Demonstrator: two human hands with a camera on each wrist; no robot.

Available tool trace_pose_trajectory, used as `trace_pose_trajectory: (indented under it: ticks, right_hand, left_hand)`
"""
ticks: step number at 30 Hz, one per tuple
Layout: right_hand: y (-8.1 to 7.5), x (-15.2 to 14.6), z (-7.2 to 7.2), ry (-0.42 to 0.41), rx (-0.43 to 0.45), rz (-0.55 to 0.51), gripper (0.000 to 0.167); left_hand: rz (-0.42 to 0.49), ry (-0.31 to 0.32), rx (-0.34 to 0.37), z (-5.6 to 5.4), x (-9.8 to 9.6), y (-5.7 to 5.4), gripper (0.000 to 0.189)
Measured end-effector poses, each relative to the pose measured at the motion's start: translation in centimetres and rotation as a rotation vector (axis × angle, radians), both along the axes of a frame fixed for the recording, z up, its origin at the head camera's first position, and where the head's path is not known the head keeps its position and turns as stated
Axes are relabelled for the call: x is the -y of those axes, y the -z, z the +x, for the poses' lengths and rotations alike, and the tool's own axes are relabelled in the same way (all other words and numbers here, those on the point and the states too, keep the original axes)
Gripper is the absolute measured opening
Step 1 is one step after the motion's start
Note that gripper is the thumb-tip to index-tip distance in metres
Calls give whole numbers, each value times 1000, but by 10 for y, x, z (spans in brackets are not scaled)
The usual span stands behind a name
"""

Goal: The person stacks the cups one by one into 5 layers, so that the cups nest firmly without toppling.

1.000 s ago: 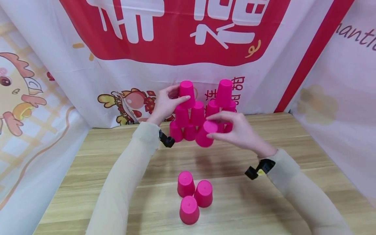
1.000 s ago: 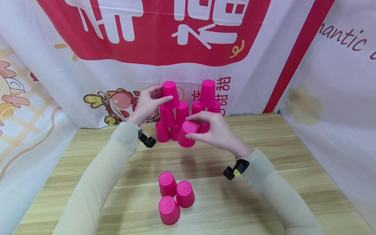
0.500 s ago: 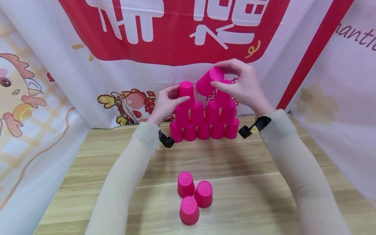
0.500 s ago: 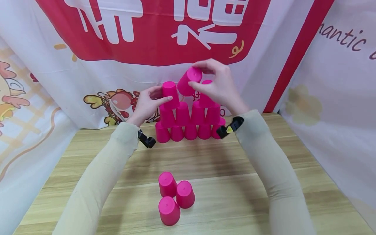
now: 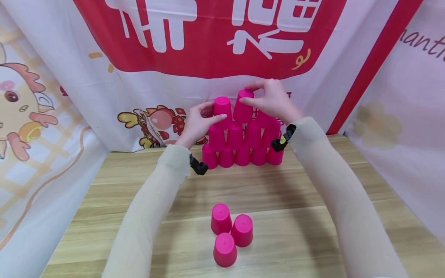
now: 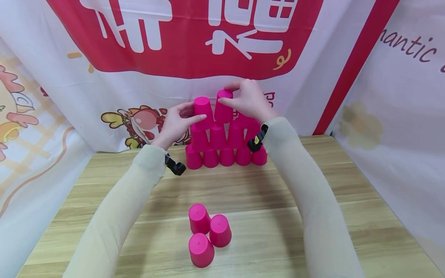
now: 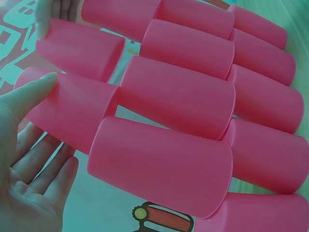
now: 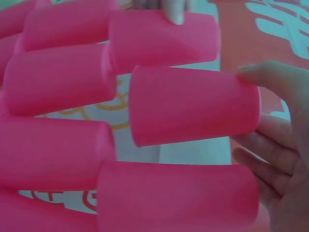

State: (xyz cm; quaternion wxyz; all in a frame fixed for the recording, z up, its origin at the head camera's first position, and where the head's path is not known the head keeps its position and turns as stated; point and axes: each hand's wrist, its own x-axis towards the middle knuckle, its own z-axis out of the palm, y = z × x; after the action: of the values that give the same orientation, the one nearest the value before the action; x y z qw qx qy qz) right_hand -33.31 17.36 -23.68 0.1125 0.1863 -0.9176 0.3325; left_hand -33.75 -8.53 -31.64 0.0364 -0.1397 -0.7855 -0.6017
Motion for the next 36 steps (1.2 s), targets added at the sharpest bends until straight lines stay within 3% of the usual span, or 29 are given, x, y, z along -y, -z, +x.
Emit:
trace_pose_trajectory:
  ticks: [6,23,30,36]
  right_hand:
    - [7,1,-3,-42,-6,62,58]
    - [13,-2,0,-26,-5,90,65]
    - [4,-8,22,-19,-53,42,67]
    - [3,-18,52,-77,-112,7,65]
  left_hand:
    - [-1,3,7,-1,0,-1,63]
    - [-6,20,1,0,1,1,63]
    - [31,-12,-68,9,11,-6,68]
    - [66,-17,-174,32,26,-17,63]
